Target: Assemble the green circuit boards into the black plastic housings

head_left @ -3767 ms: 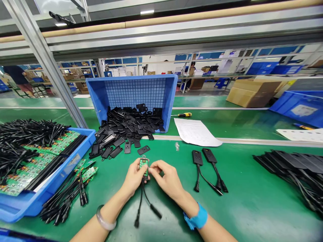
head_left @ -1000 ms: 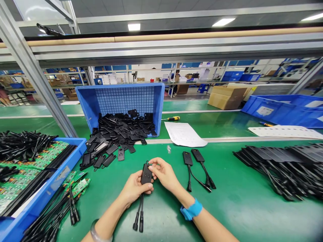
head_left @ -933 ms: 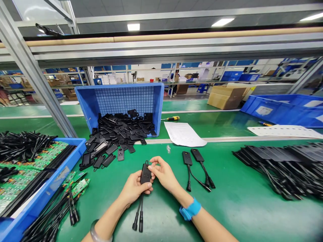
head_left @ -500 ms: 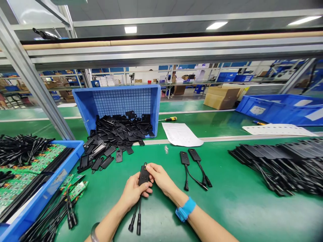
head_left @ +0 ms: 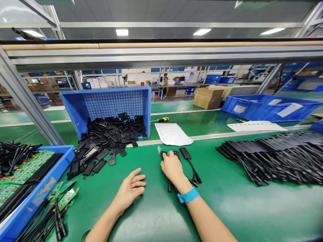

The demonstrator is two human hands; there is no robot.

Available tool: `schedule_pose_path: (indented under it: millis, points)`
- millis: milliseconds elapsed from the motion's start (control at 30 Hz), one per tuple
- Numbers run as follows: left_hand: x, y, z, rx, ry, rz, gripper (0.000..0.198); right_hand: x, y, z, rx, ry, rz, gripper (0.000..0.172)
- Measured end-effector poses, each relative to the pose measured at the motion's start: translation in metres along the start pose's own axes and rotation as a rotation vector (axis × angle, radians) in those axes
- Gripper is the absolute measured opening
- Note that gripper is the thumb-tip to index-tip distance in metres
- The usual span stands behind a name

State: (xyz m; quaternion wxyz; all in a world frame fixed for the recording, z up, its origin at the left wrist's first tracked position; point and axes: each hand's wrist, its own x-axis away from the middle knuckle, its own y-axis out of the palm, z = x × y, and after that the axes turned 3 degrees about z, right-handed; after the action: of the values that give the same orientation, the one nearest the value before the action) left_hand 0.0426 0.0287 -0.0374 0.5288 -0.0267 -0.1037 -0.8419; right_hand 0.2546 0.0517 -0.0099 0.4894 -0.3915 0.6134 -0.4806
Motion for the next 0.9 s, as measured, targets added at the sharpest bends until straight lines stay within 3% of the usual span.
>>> schedule_pose_path:
  millis: [167, 467, 633, 767, 900]
  points:
    - [0.002, -0.001, 0.006, -0.137, 0.029, 0.009, 0.056, -0.006, 0.003, 0.029, 0.089, 0.153, -0.024, 0.031]
    - [0.0, -0.002, 0.005, -0.191, 0.069, 0.028, 0.052, -0.014, 0.013, 0.039, 0.042, 0.159, -0.012, 0.043]
    - [0.0, -0.004, 0.004, -0.235, 0.096, 0.028, 0.05, -0.018, 0.031, 0.049, 0.086, 0.323, 0.029, 0.075]
    - [0.0, -0.006, 0.004, -0.4, 0.161, 0.047, 0.041, -0.022, 0.042, 0.054, 0.075, 0.37, -0.054, 0.065]
    - [0.004, -0.004, 0.009, -0.577, 0.231, 0.088, 0.033, -0.02, 0.043, 0.058, 0.108, 0.362, -0.011, 0.062]
